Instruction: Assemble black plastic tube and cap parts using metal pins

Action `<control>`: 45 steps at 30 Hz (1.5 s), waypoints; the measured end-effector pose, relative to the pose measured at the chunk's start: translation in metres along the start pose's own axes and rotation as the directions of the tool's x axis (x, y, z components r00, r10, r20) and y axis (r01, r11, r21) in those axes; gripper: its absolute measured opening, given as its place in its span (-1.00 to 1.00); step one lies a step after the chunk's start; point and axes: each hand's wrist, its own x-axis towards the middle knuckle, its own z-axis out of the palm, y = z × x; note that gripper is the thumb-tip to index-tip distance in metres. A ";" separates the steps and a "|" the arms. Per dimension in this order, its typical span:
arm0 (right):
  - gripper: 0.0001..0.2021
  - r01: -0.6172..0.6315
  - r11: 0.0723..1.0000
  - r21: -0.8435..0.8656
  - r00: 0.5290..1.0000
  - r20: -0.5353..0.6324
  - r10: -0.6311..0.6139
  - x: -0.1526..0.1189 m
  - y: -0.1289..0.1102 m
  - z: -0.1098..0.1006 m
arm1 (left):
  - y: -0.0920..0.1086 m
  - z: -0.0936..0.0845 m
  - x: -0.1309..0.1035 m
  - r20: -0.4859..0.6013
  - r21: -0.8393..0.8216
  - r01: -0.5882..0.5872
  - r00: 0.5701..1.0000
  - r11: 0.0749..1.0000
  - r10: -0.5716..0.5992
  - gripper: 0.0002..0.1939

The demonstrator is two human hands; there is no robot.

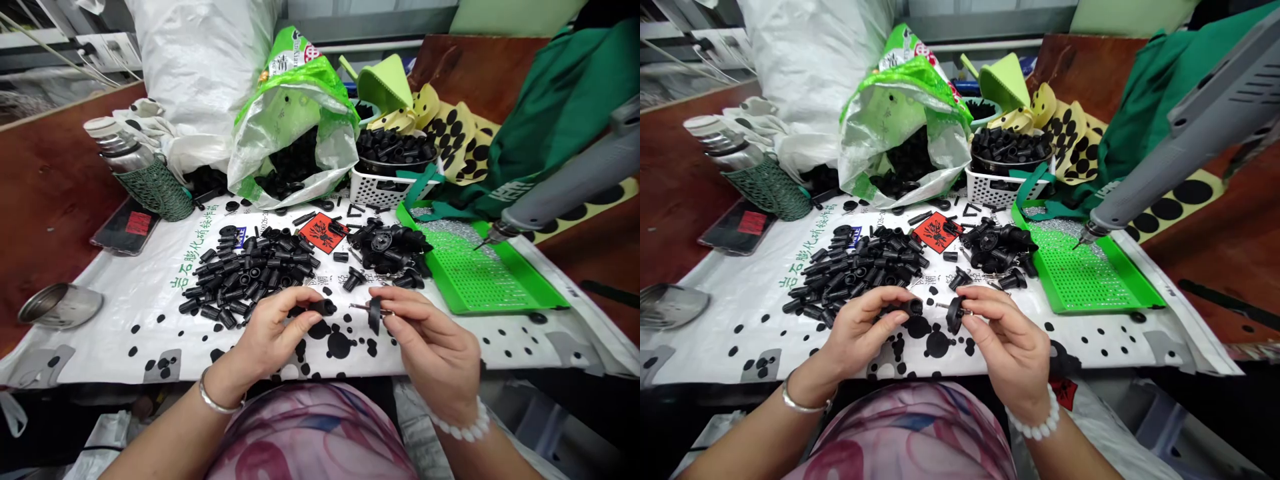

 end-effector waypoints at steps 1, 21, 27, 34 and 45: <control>-0.76 0.019 1.000 0.003 1.000 0.017 -0.019 0.000 -0.003 0.001 | 0.001 0.001 -0.001 0.016 -0.033 0.010 1.000 0.999 -0.010 -0.83; -0.79 0.195 0.969 -0.149 0.951 0.273 -0.149 0.000 -0.011 0.010 | 0.018 0.013 -0.004 0.172 -0.633 0.368 0.925 0.681 -0.339 -0.70; -0.51 0.346 0.897 -0.273 0.888 0.403 -0.220 0.000 -0.008 0.008 | 0.018 0.024 -0.008 0.071 -0.504 0.346 0.930 0.791 -0.362 -0.60; -0.52 0.547 0.741 -0.390 0.795 0.519 -0.314 0.002 -0.009 0.008 | 0.018 0.026 -0.010 0.059 -0.435 0.333 0.938 0.837 -0.342 -0.57; -0.76 0.300 0.877 -0.375 0.886 0.450 -0.111 0.003 -0.011 0.022 | 0.008 0.028 -0.017 -0.070 -0.136 0.050 0.996 0.989 -0.060 -0.63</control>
